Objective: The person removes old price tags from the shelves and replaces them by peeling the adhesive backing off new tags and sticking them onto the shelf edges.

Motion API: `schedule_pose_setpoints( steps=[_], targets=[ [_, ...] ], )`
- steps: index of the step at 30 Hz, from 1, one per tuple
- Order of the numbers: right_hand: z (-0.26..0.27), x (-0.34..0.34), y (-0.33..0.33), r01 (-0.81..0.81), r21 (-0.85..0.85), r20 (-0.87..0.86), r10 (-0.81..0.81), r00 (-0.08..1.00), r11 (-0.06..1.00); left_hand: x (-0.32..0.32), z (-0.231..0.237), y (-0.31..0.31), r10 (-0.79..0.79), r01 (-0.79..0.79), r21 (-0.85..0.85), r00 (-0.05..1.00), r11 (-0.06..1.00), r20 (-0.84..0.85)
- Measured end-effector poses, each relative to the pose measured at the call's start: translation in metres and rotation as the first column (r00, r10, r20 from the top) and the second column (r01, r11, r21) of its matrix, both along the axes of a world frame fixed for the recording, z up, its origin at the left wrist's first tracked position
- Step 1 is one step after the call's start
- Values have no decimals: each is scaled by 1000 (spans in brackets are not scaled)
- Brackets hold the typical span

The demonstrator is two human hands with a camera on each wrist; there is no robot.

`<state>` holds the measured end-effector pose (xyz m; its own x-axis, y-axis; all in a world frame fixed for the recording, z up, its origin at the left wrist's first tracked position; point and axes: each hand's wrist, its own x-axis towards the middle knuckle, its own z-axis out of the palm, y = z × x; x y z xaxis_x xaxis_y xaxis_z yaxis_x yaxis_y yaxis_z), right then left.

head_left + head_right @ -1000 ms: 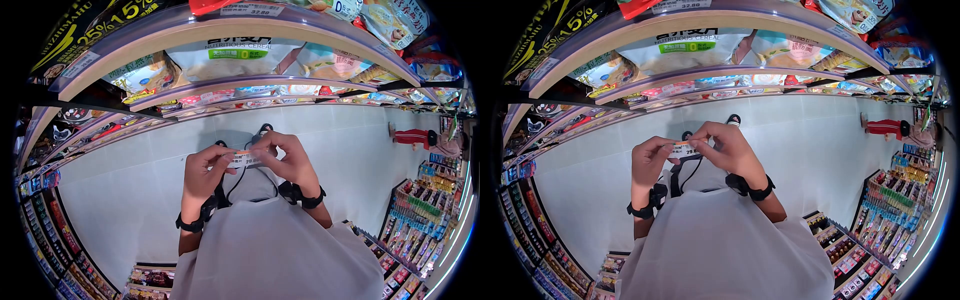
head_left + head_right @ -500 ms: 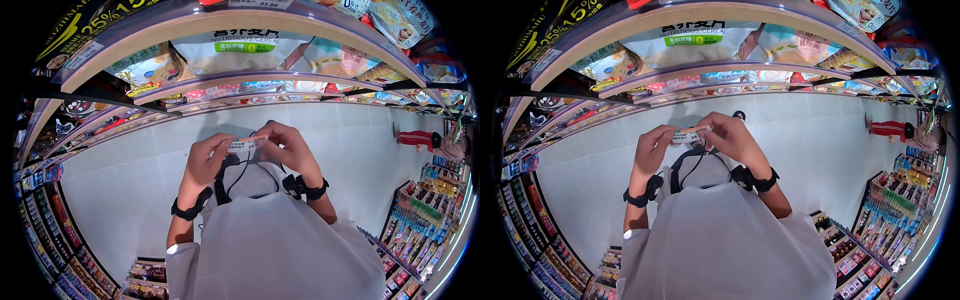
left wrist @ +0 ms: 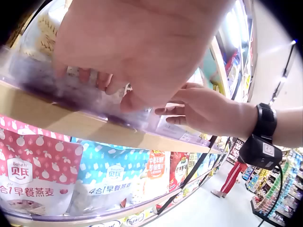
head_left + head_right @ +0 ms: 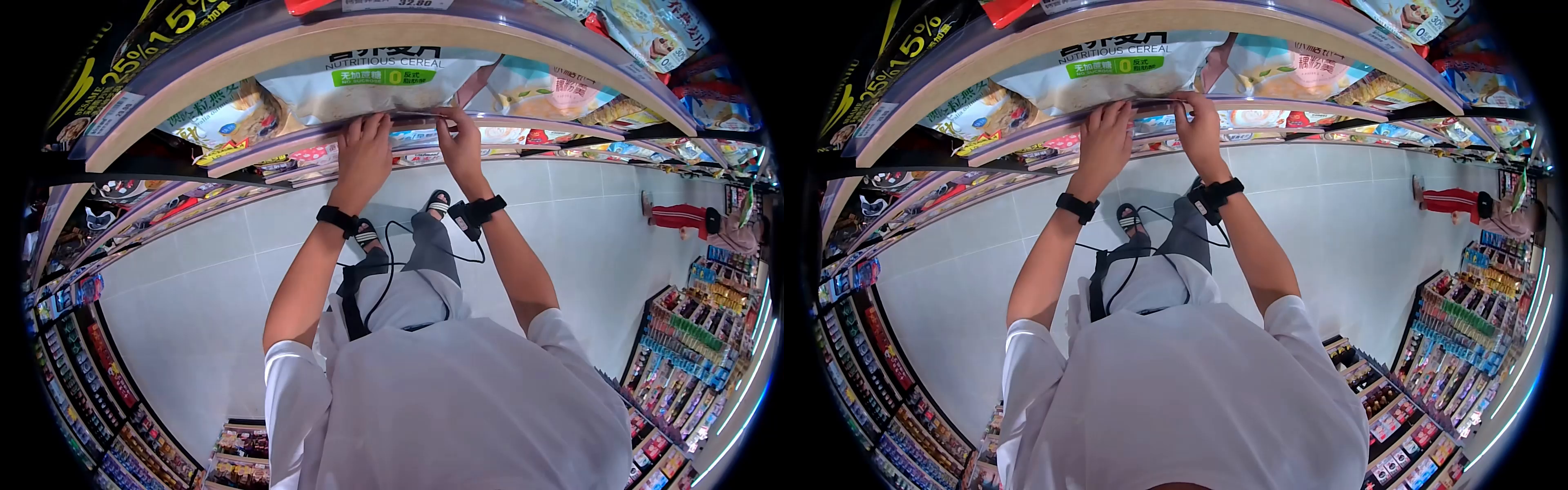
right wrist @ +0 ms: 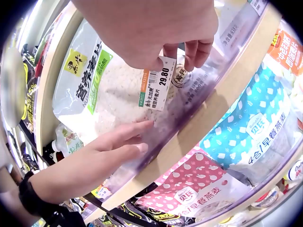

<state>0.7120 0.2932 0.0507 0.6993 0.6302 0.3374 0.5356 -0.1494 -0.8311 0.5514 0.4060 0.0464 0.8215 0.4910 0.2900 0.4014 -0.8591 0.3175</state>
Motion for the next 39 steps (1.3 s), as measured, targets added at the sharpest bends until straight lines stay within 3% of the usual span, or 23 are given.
schedule_pose_setpoints(
  steps=[5,15,31,35,37,39],
  targets=[
    [-13,3,2,41,-43,221,-30,975,998,2,-7,-3,34,-35,88,999,995,20],
    [-4,-4,3,47,42,146,-53,988,998,5,-1,-4,71,-70,19,996,997,-55],
    [-22,-13,15,157,19,324,-154,933,987,2,-16,-11,76,-72,80,996,994,-42],
    [-24,-13,18,188,-27,363,-166,917,982,4,-9,-15,149,-146,-76,988,986,29],
    [-23,-15,15,144,3,282,-139,949,990,12,3,-25,242,-240,-100,970,966,6],
    [-19,-21,11,104,37,239,-110,965,994,17,5,-33,182,-183,-60,983,981,-20]
  ],
)
